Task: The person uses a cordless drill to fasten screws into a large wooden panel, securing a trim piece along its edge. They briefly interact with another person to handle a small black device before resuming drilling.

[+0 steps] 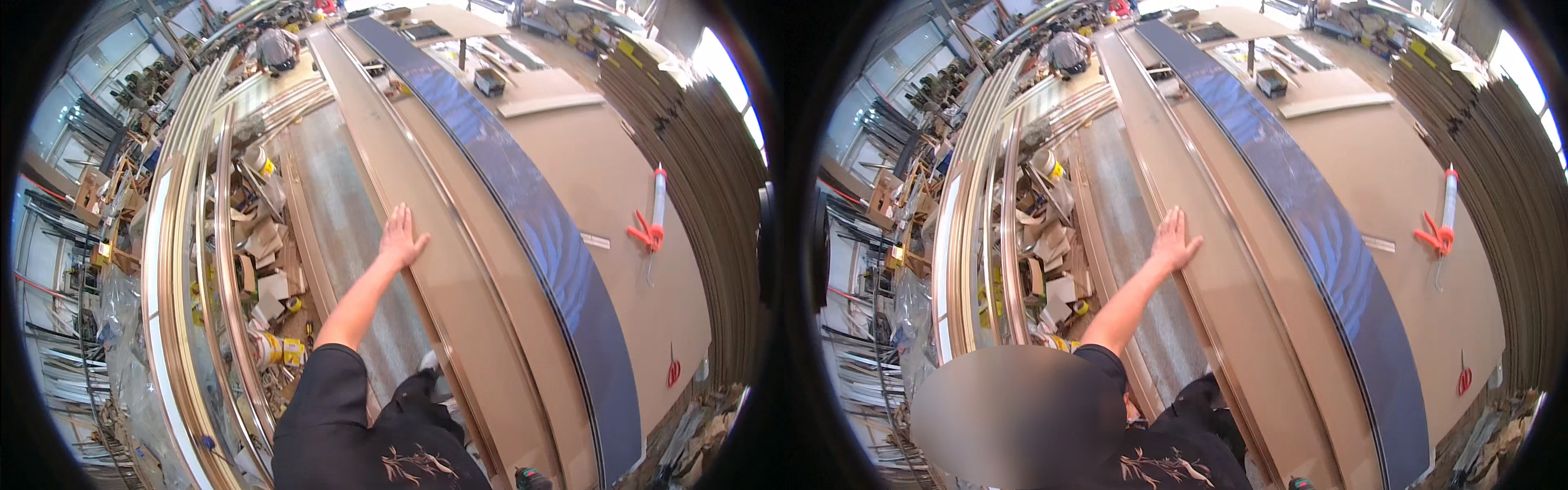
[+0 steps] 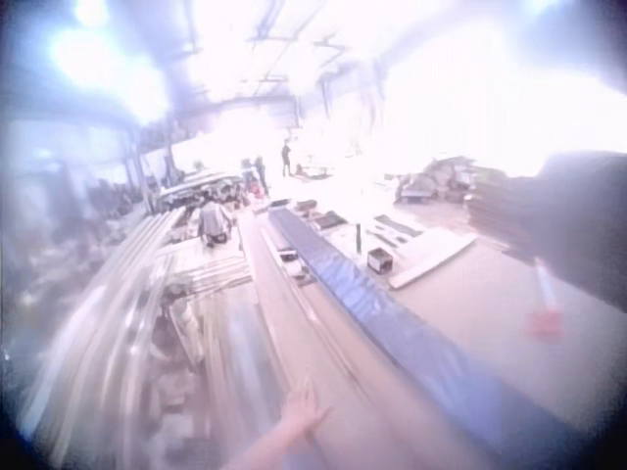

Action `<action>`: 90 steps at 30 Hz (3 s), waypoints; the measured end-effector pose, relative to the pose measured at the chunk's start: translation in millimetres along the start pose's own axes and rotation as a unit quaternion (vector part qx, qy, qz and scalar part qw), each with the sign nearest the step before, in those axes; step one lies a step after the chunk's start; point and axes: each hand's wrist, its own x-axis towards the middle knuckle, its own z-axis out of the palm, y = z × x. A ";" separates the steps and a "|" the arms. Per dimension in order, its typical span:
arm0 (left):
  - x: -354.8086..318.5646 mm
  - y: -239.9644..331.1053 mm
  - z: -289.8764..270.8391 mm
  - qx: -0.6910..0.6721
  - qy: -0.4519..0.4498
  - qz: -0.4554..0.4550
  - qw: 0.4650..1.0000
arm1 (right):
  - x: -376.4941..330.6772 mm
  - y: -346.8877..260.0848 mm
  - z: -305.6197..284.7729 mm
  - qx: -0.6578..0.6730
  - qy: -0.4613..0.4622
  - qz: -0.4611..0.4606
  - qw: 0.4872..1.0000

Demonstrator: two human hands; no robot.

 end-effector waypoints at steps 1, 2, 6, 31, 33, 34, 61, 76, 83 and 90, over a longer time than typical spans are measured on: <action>6.1 4.3 -6.0 -0.003 -0.048 -0.004 0.999 | 3.4 -16.1 0.4 -0.017 -0.011 0.004 1.000; 8.7 3.3 -8.1 -0.006 -0.041 0.001 0.999 | 8.7 -37.4 -1.7 -0.018 -0.016 -0.016 1.000; 22.2 -2.3 -11.8 -0.010 -0.040 0.011 0.999 | 20.6 -107.9 -15.8 -0.011 -0.032 -0.097 0.995; 408.2 -148.2 -31.8 -0.024 0.014 -0.103 0.994 | 103.7 -346.9 -20.1 -0.038 -0.047 -0.043 0.997; 410.4 -151.5 -30.3 -0.025 0.004 -0.085 0.996 | 110.4 -360.4 -21.5 -0.033 -0.042 -0.059 0.997; 408.4 -150.4 -28.2 -0.026 -0.001 -0.076 0.997 | 111.7 -363.5 -22.0 -0.030 -0.040 -0.064 0.997; -307.0 233.9 38.5 -0.107 -0.110 0.397 0.905 | -79.7 -5.9 112.1 0.255 0.231 -0.187 0.920; -326.8 241.9 36.5 -0.560 -0.081 0.293 0.771 | -133.8 25.9 175.7 0.299 0.273 -0.071 0.912; -385.1 263.8 22.0 -0.746 -0.357 0.012 0.562 | -136.5 11.0 178.2 0.335 0.273 -0.098 0.897; -412.5 306.2 43.3 -0.666 -0.546 -0.062 0.505 | -150.2 -4.5 174.5 0.362 0.264 -0.079 0.890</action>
